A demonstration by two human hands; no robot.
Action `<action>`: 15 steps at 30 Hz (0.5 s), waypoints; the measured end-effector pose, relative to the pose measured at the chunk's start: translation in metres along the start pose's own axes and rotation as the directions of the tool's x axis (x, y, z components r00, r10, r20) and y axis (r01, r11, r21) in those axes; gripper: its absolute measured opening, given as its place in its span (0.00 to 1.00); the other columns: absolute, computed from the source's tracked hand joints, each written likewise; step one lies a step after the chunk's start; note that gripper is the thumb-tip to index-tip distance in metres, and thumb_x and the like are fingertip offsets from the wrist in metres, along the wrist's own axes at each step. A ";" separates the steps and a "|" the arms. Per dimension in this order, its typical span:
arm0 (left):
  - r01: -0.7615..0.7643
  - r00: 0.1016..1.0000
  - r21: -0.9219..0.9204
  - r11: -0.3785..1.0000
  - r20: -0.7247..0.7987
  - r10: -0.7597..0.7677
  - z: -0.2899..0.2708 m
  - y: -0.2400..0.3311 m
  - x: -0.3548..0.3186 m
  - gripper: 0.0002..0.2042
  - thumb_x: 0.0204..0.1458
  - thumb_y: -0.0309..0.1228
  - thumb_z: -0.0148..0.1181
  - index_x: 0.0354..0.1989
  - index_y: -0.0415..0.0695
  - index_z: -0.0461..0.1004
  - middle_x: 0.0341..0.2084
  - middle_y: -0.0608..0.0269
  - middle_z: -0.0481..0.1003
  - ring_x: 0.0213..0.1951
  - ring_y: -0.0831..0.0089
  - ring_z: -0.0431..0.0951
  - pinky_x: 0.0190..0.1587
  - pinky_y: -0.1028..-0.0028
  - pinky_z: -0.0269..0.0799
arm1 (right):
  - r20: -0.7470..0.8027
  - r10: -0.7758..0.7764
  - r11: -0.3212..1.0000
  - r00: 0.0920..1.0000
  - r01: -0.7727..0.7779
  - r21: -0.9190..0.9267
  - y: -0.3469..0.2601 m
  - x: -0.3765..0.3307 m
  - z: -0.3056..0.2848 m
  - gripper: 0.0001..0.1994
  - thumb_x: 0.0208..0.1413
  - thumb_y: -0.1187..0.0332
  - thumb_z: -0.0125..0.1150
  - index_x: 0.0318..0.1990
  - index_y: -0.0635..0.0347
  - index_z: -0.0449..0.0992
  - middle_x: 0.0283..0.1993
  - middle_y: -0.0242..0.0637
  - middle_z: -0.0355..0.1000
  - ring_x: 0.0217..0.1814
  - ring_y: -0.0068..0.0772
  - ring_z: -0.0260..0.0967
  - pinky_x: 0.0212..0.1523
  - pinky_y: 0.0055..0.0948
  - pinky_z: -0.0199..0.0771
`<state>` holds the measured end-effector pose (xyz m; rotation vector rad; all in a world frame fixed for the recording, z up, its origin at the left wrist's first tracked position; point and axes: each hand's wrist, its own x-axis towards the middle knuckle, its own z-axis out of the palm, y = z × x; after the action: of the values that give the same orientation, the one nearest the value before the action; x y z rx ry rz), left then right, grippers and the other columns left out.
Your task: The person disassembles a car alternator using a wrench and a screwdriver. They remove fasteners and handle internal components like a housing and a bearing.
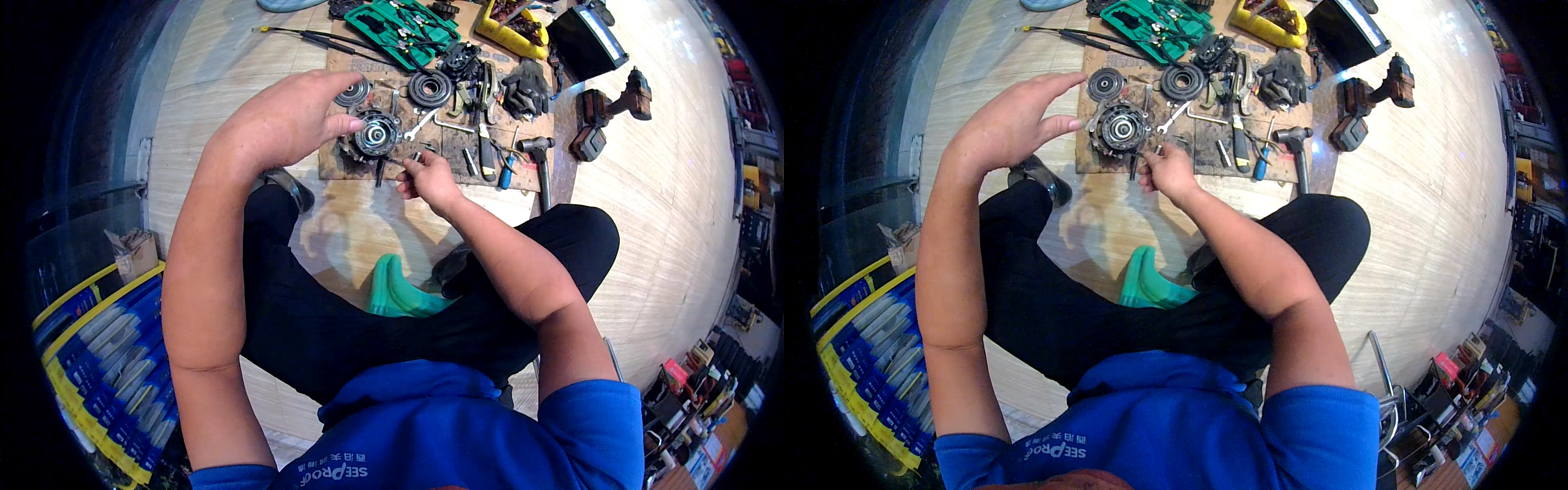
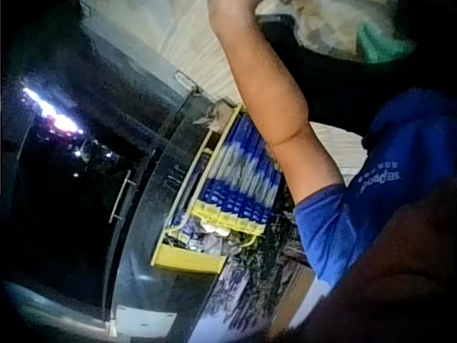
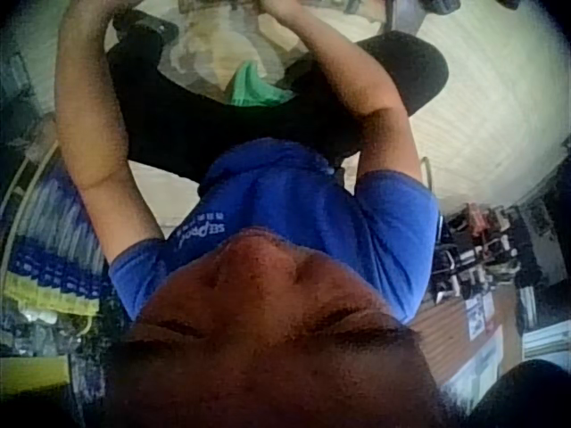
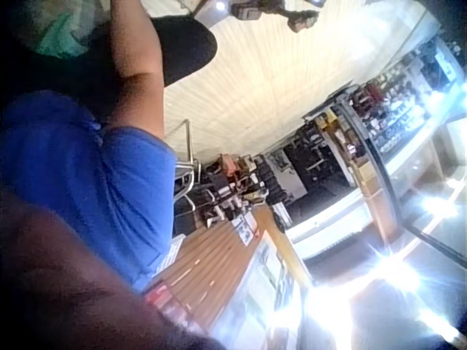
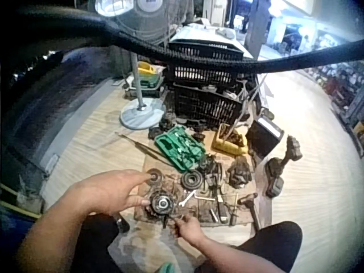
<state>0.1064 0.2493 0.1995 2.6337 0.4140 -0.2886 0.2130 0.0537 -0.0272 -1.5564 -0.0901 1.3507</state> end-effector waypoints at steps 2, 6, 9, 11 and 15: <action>0.005 1.000 -0.001 1.000 0.000 -0.005 0.000 0.001 0.001 0.29 0.54 0.40 0.63 0.63 0.40 0.65 0.55 0.41 0.71 0.58 0.46 0.70 0.61 0.60 0.65 | -0.018 -0.006 1.000 1.000 0.006 0.014 0.003 0.002 -0.002 0.11 0.63 0.67 0.56 0.41 0.68 0.68 0.27 0.42 0.74 0.20 0.34 0.74 0.18 0.33 0.76; 0.000 1.000 0.003 1.000 -0.010 0.000 0.002 -0.001 0.000 0.29 0.54 0.40 0.63 0.63 0.41 0.65 0.55 0.41 0.71 0.59 0.47 0.70 0.61 0.60 0.65 | 0.023 -0.229 0.884 0.973 0.218 -0.414 0.012 0.007 -0.004 0.12 0.59 0.66 0.60 0.36 0.69 0.71 0.25 0.43 0.77 0.21 0.35 0.76 0.22 0.35 0.76; 0.015 1.000 0.009 1.000 0.000 -0.015 0.001 0.000 -0.001 0.29 0.54 0.40 0.63 0.63 0.41 0.65 0.55 0.41 0.71 0.59 0.48 0.70 0.62 0.60 0.65 | 0.031 -0.241 0.842 0.970 0.225 -0.490 0.011 0.004 -0.005 0.12 0.57 0.65 0.61 0.34 0.69 0.72 0.24 0.45 0.77 0.22 0.38 0.77 0.26 0.38 0.77; 0.026 1.000 0.009 1.000 0.003 -0.026 0.000 0.001 -0.002 0.29 0.54 0.40 0.63 0.63 0.41 0.65 0.56 0.42 0.71 0.59 0.48 0.70 0.62 0.60 0.65 | 0.027 -0.275 0.814 0.961 0.248 -0.525 0.012 0.005 -0.005 0.12 0.57 0.65 0.61 0.35 0.68 0.73 0.24 0.46 0.77 0.21 0.40 0.77 0.29 0.39 0.77; 0.017 1.000 0.007 1.000 -0.007 -0.017 0.000 0.000 -0.002 0.29 0.54 0.40 0.63 0.63 0.40 0.65 0.56 0.41 0.71 0.59 0.47 0.69 0.62 0.59 0.65 | 0.027 -0.331 0.735 0.943 0.275 -0.619 0.018 0.010 -0.009 0.11 0.60 0.67 0.57 0.38 0.69 0.70 0.27 0.46 0.76 0.21 0.36 0.76 0.23 0.36 0.76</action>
<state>0.1049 0.2486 0.2004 2.6400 0.4387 -0.2871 0.2146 0.0461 -0.0482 -2.0292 -0.7760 1.0293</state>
